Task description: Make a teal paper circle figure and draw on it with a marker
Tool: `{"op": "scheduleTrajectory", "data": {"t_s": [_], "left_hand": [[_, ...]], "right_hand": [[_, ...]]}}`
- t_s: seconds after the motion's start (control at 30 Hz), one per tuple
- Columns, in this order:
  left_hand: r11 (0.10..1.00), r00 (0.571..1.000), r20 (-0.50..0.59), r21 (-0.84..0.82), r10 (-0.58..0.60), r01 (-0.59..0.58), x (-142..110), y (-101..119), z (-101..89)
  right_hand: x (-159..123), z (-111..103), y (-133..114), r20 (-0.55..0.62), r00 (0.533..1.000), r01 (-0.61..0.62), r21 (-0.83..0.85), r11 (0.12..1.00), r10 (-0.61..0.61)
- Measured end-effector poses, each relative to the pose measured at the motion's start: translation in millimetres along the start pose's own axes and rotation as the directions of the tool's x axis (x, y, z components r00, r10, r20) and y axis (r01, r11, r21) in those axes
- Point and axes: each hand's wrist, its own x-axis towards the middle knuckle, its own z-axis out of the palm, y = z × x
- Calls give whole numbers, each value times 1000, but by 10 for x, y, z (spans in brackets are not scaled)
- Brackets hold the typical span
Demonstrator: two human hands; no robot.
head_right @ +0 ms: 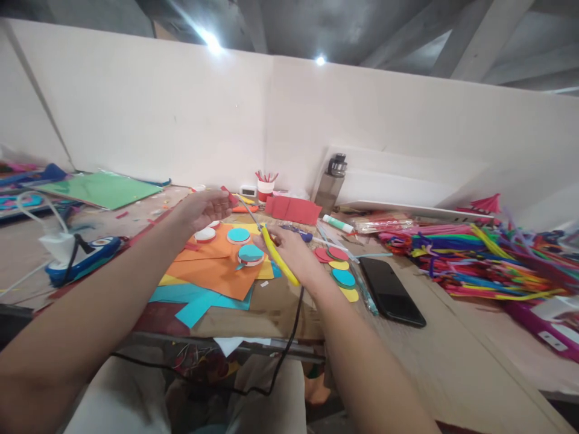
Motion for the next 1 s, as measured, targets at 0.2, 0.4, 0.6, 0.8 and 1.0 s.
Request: {"op": "scheduleTrajectory", "data": {"t_s": [0.2,0.4,0.6,0.8,1.0], "left_hand": [[998,997,-47,0,-56,56,-25,43,35],[998,997,-55,1,-62,62,-68,68,67],[998,997,-42,-2,-65,65,-48,60,54],[998,997,-41,-6,-60,59,-52,66,52],[998,997,-47,-6,-61,61,-62,76,62]], "right_hand": [[-29,-7,-14,50,998,-40,-53,998,42],[-38,-8,-25,88,992,-82,-41,996,86],[-33,19,-1,76,992,-92,-58,994,96],[-36,36,8,75,991,-107,-54,993,111],[-45,33,-27,90,982,-160,-75,984,166]]}}
